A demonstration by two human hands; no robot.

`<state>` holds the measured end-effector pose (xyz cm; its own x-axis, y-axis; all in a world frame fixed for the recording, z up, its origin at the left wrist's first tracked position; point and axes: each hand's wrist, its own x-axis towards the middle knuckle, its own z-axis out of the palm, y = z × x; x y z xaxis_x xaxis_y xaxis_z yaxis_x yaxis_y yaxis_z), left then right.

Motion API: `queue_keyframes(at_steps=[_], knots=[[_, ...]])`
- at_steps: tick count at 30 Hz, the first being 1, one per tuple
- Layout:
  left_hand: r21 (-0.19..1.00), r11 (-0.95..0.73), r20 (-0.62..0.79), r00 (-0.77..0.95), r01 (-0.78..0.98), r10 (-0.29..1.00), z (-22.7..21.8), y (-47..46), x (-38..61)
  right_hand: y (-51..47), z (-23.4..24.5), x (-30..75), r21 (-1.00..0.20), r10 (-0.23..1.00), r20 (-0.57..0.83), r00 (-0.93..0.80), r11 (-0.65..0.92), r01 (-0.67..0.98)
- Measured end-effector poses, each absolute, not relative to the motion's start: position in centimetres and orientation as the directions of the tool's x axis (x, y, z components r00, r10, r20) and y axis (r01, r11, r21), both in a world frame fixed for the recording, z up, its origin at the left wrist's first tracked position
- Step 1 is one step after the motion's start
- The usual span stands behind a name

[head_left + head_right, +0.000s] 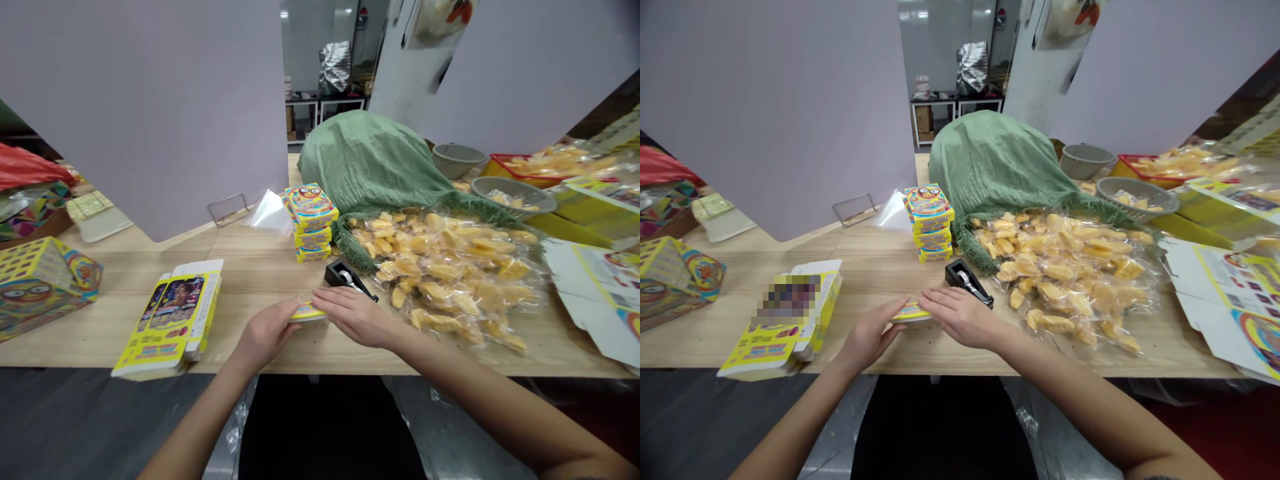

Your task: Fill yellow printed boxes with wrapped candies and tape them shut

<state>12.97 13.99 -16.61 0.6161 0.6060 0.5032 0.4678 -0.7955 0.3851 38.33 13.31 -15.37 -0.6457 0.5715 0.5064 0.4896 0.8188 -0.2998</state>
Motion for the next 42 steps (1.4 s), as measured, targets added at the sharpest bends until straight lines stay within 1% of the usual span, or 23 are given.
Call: queue_keyframes(at_steps=[2, 3, 7, 9, 10, 12, 14, 15, 16, 17, 18, 19, 20, 21, 22, 25, 28, 30, 33, 37, 39, 42], knots=[[0.441, -0.778, 0.529, 0.571, 0.448, 0.628, -17.1, 13.7, 13.0, 13.1, -15.7, 38.6, -0.317, 0.594, 0.503, -0.628, 0.803, 0.505], [0.444, -0.787, 0.551, 0.563, 0.428, 0.617, -17.3, 13.7, 13.0, 13.1, -16.0, 38.7, -0.32, 0.594, 0.518, -0.616, 0.802, 0.504], [0.337, -0.852, 0.626, 0.581, 0.4, 0.52, -17.9, 13.5, 13.0, 13.3, -17.8, 39.0, -0.245, 0.51, 0.616, -0.6, 0.848, 0.47], [0.322, -0.854, 0.631, 0.581, 0.407, 0.515, -18.0, 13.4, 13.1, 13.4, -18.5, 38.8, -0.245, 0.499, 0.664, -0.557, 0.849, 0.468], [0.35, -0.842, 0.62, 0.572, 0.41, 0.537, -18.0, 13.3, 13.1, 13.3, -18.7, 38.6, -0.261, 0.507, 0.68, -0.529, 0.842, 0.472], [0.443, -0.792, 0.575, 0.545, 0.421, 0.611, -17.7, 13.2, 13.4, 12.6, -19.1, 38.2, -0.314, 0.551, 0.68, -0.483, 0.815, 0.488], [0.52, -0.733, 0.523, 0.515, 0.439, 0.679, -17.3, 13.0, 13.8, 11.2, -19.7, 38.2, -0.417, 0.649, 0.631, -0.425, 0.746, 0.52], [0.537, -0.71, 0.494, 0.514, 0.455, 0.702, -17.1, 12.9, 14.0, 10.4, -20.2, 38.5, -0.502, 0.725, 0.596, -0.346, 0.672, 0.544], [0.542, -0.696, 0.467, 0.52, 0.471, 0.715, -17.0, 12.8, 14.3, 9.6, -20.8, 39.0, -0.604, 0.807, 0.551, -0.213, 0.562, 0.565], [0.541, -0.686, 0.447, 0.525, 0.486, 0.724, -16.9, 12.7, 14.7, 8.9, -21.5, 39.8, -0.713, 0.873, 0.486, -0.034, 0.418, 0.563], [0.541, -0.678, 0.435, 0.524, 0.498, 0.732, -17.0, 12.7, 15.1, 8.4, -22.3, 40.6, -0.816, 0.907, 0.386, 0.166, 0.252, 0.52], [0.542, -0.672, 0.432, 0.518, 0.505, 0.738, -17.1, 12.6, 15.5, 8.2, -23.0, 41.6, -0.893, 0.903, 0.261, 0.34, 0.093, 0.439], [0.542, -0.672, 0.441, 0.51, 0.505, 0.738, -17.3, 12.6, 15.9, 8.2, -23.5, 42.6, -0.936, 0.881, 0.138, 0.453, -0.034, 0.351], [0.541, -0.674, 0.46, 0.494, 0.502, 0.738, -17.5, 12.7, 16.3, 8.5, -23.9, 43.5, -0.952, 0.865, 0.033, 0.501, -0.125, 0.278], [0.541, -0.676, 0.475, 0.482, 0.501, 0.737, -17.7, 12.7, 16.6, 9.0, -24.1, 44.2, -0.956, 0.865, -0.05, 0.499, -0.186, 0.228], [0.538, -0.675, 0.471, 0.485, 0.504, 0.737, -18.2, 13.0, 17.2, 11.5, -23.7, 45.5, -0.94, 0.9, -0.216, 0.38, -0.297, 0.168], [0.533, -0.68, 0.452, 0.51, 0.503, 0.732, -18.1, 13.3, 17.2, 13.9, -22.6, 45.5, -0.909, 0.897, -0.368, 0.246, -0.403, 0.11], [0.527, -0.688, 0.465, 0.509, 0.499, 0.724, -18.0, 13.3, 17.1, 14.5, -22.1, 45.3, -0.897, 0.89, -0.418, 0.181, -0.436, 0.07], [0.52, -0.696, 0.491, 0.493, 0.495, 0.718, -17.9, 13.2, 17.2, 13.8, -22.1, 45.1, -0.913, 0.899, -0.402, 0.174, -0.407, -0.005], [0.507, -0.696, 0.495, 0.489, 0.508, 0.718, -17.6, 13.2, 17.4, 11.4, -23.5, 44.2, -0.953, 0.903, -0.303, 0.306, -0.297, -0.067], [0.498, -0.694, 0.488, 0.494, 0.519, 0.72, -17.4, 13.3, 17.4, 10.3, -24.6, 43.6, -0.967, 0.886, -0.251, 0.39, -0.251, -0.053], [0.468, -0.696, 0.498, 0.488, 0.544, 0.717, -16.9, 13.3, 17.4, 9.1, -25.9, 42.6, -0.982, 0.841, -0.154, 0.519, -0.189, 0.014]])
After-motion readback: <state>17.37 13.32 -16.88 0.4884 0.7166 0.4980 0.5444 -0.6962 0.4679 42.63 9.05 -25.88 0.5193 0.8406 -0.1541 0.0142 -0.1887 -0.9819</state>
